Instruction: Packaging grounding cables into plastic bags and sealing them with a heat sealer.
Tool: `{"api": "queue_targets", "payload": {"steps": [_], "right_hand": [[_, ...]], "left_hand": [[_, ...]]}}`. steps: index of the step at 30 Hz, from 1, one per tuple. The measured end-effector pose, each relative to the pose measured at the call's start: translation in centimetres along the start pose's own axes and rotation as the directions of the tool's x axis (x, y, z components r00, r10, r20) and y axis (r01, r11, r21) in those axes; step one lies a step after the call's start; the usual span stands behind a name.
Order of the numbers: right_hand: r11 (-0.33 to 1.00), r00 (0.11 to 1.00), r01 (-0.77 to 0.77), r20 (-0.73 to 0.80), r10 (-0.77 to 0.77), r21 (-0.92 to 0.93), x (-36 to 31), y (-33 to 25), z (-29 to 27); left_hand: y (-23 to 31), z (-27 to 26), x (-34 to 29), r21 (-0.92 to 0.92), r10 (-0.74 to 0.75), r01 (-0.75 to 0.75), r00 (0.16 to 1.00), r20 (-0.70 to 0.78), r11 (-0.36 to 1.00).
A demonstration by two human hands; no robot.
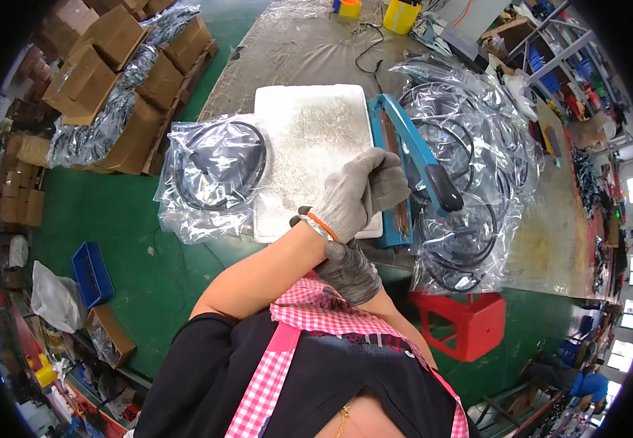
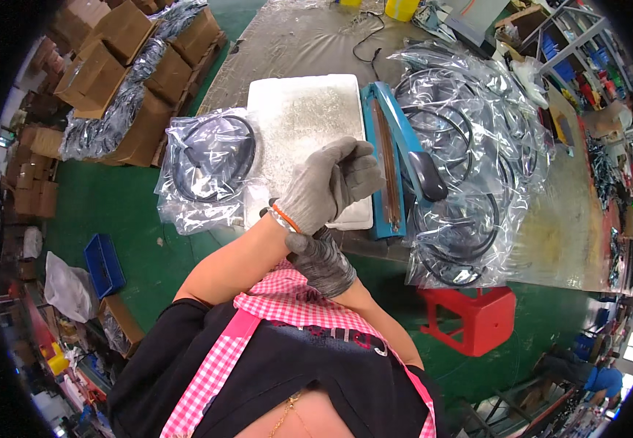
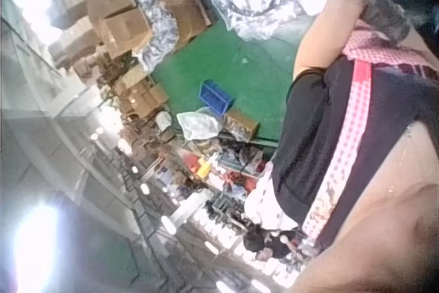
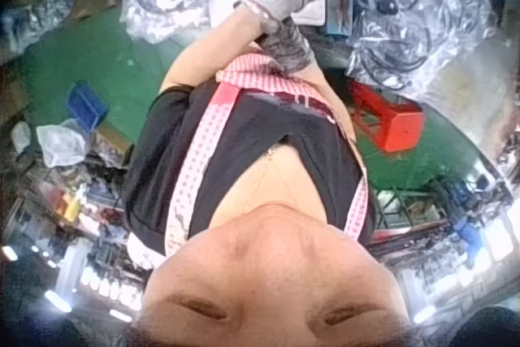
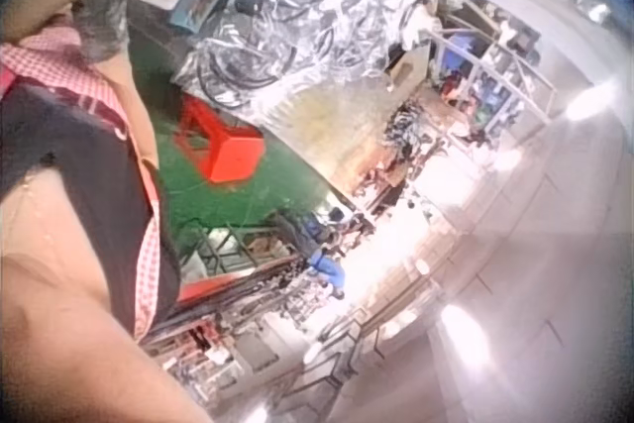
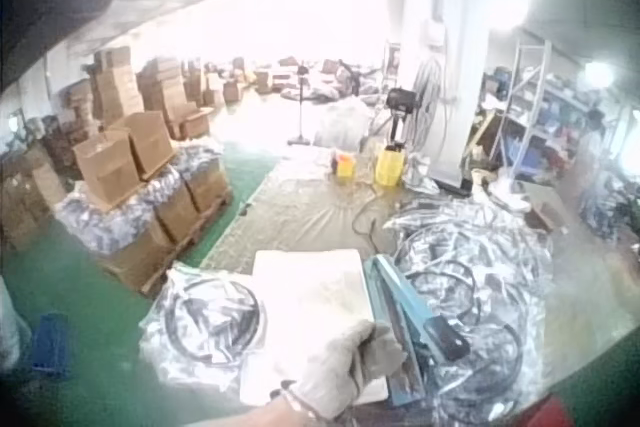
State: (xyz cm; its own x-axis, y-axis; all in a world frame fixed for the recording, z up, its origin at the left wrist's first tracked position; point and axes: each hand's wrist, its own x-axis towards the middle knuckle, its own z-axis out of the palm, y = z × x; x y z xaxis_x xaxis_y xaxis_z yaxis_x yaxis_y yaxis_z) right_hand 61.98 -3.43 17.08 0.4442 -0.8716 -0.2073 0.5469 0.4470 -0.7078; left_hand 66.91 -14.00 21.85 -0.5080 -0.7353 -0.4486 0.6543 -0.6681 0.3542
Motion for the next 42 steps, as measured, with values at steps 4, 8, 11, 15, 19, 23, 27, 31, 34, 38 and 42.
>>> {"api": "queue_targets", "payload": {"steps": [4, 8, 11, 15, 19, 23, 27, 31, 34, 38, 42], "right_hand": [[0.999, 0.998, 0.008, -0.062, -0.005, 0.042, -0.7, -0.7, 0.6], [0.989, 0.998, 0.055, -0.007, -0.055, 0.135, 0.2, -0.7, 1.4], [0.980, 0.993, 0.102, -0.077, -0.090, 0.172, 1.4, -0.1, 2.4], [0.951, 0.952, 0.159, -0.215, -0.219, -0.265, 3.5, 2.0, 1.8], [0.956, 0.895, 0.243, -0.341, -0.287, -0.165, 5.3, 3.1, 5.2], [0.871, 0.879, 0.245, -0.282, -0.385, -0.425, 7.7, 5.9, 3.3], [0.824, 0.909, 0.144, -0.256, -0.329, -0.548, 6.5, 6.5, 1.5], [0.790, 0.856, -0.138, -0.474, -0.209, -0.598, 1.8, 3.8, 1.4], [0.718, 0.844, -0.294, -0.524, -0.114, -0.630, -3.1, -2.5, 0.6], [0.695, 0.563, -0.127, -0.628, -0.537, -0.708, -5.3, -13.9, -1.1], [0.611, 0.376, -0.229, -0.648, -0.662, -0.758, -5.3, -20.9, -14.4]], "left_hand": [[0.2, 1.5, -1.6, 0.816, 0.254, -0.216, 0.963, 0.088, 0.536], [-0.5, 0.6, 0.1, 0.796, 0.137, -0.280, 0.960, 0.245, 0.537], [0.3, 0.6, -0.3, 0.871, 0.129, -0.405, 0.914, 0.383, 0.278], [2.3, 0.5, -1.1, 0.783, 0.130, -0.537, 0.793, 0.596, -0.313], [4.7, -1.1, -0.1, 0.351, -0.109, -0.547, 0.640, 0.761, -0.760], [6.8, -2.3, -0.3, 0.391, -0.153, -0.694, 0.583, 0.798, -0.605], [8.6, -2.8, 0.3, 0.545, -0.196, -0.670, 0.703, 0.684, -0.504], [6.5, -10.0, 9.6, 0.318, -0.038, -0.375, 0.697, 0.716, -0.871], [8.3, -12.9, 12.2, 0.465, 0.009, -0.367, 0.778, 0.629, -0.806], [9.3, -15.1, 11.6, 0.468, 0.113, -0.482, 0.597, 0.794, -0.741], [9.2, -15.3, 11.0, 0.500, 0.135, -0.434, 0.639, 0.757, -0.749]]}}
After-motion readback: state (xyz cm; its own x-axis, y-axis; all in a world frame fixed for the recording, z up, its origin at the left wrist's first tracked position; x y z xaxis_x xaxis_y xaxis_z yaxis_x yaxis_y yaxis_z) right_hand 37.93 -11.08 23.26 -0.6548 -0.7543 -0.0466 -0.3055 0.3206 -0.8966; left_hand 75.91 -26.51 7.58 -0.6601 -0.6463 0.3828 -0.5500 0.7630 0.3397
